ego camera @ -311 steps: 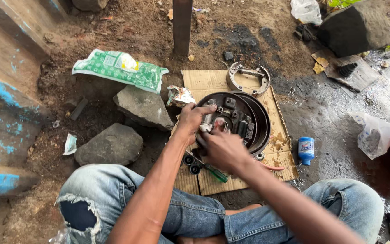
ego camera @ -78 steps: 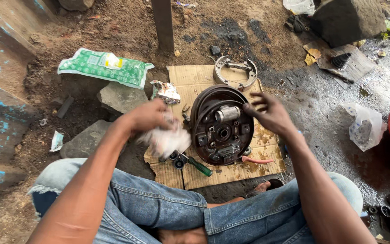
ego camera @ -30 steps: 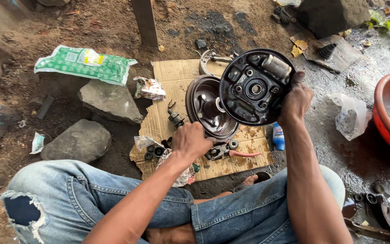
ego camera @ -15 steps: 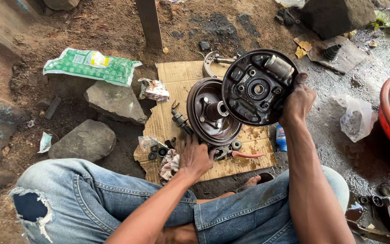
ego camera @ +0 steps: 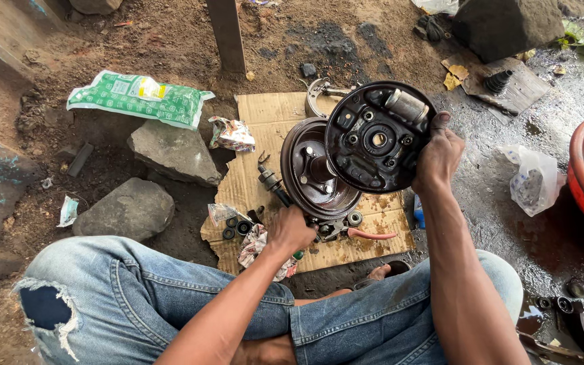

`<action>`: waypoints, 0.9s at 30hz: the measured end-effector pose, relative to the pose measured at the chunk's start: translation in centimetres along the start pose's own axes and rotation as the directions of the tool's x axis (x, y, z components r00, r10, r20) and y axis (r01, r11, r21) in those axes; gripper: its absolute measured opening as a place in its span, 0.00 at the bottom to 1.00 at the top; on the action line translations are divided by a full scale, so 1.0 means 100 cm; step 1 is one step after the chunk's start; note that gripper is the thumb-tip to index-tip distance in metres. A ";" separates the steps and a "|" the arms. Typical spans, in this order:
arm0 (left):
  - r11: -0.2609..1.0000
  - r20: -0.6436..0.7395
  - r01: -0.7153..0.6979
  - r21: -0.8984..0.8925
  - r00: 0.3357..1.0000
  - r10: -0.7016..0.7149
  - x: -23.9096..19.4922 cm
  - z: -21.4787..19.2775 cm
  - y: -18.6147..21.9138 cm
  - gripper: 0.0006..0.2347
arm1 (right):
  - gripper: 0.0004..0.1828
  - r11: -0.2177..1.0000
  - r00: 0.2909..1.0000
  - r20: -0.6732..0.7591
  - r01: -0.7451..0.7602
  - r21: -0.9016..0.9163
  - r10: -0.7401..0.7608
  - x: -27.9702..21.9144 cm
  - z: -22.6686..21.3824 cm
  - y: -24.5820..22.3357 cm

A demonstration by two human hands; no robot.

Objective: The person sits on the ground and cleans a brake drum assembly with a cloth, then uses a screwdriver and pliers to remove and reinsert small components. The person wipes the parts and continues adjusting the assembly.

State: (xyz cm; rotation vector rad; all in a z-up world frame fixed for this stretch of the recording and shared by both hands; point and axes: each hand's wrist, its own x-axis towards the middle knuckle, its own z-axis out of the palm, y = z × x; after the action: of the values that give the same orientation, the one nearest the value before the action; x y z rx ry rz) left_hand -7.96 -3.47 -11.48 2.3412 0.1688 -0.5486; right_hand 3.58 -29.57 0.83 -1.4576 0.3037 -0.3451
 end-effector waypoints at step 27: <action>0.869 0.096 0.228 -0.440 0.974 -0.207 -0.024 -0.071 0.007 0.19 | 0.30 0.976 0.995 0.012 0.101 -0.193 -0.100 0.002 0.008 0.016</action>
State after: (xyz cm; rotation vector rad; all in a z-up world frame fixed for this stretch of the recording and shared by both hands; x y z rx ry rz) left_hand -7.51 0.89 -5.38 1.8653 0.4914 -0.5999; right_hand 4.14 -28.82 -0.71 -1.6683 0.2675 -0.4041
